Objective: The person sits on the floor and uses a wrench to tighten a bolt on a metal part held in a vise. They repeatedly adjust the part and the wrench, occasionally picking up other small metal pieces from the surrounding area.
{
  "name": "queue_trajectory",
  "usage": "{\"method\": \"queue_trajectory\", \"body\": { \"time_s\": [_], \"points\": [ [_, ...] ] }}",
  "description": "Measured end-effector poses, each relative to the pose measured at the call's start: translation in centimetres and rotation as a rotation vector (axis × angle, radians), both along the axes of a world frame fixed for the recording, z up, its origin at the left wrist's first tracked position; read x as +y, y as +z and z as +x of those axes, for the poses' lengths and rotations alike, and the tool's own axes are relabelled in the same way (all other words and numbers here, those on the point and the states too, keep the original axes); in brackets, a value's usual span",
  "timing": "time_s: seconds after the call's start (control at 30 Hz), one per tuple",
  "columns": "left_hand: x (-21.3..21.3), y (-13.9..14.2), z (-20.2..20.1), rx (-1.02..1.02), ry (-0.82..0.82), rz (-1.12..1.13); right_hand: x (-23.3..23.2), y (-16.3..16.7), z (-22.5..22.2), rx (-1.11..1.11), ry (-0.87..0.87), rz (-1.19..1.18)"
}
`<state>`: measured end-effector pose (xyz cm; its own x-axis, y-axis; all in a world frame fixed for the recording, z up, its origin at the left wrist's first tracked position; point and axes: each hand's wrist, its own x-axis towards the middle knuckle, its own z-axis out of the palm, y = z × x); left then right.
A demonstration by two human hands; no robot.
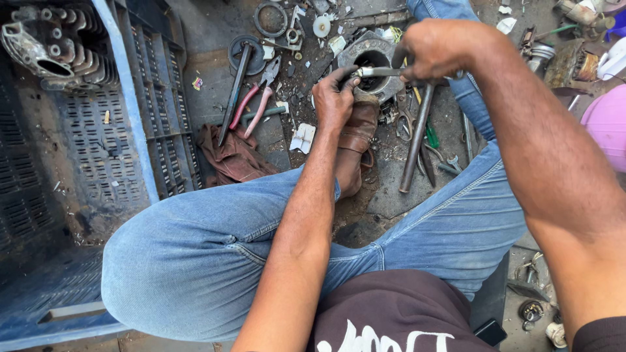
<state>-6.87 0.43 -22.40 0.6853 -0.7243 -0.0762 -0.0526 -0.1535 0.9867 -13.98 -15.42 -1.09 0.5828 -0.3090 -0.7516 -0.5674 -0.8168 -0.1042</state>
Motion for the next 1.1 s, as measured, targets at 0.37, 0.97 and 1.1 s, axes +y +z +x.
{"method": "queue_trajectory", "body": {
  "time_s": [0.37,0.97,1.1],
  "points": [
    [0.2,-0.3,-0.1,-0.026,0.004,-0.029,6.2,0.1,-2.0,-0.054,0.167,-0.336],
    [0.2,-0.6,-0.4,0.103,-0.017,-0.063,7.8,0.7,-1.5,-0.064,-0.029,-0.256],
    [-0.2,-1.3,-0.8,0.260,-0.007,-0.018,10.1,0.2,-3.3,-0.202,-0.075,-0.275]
  ]
}}
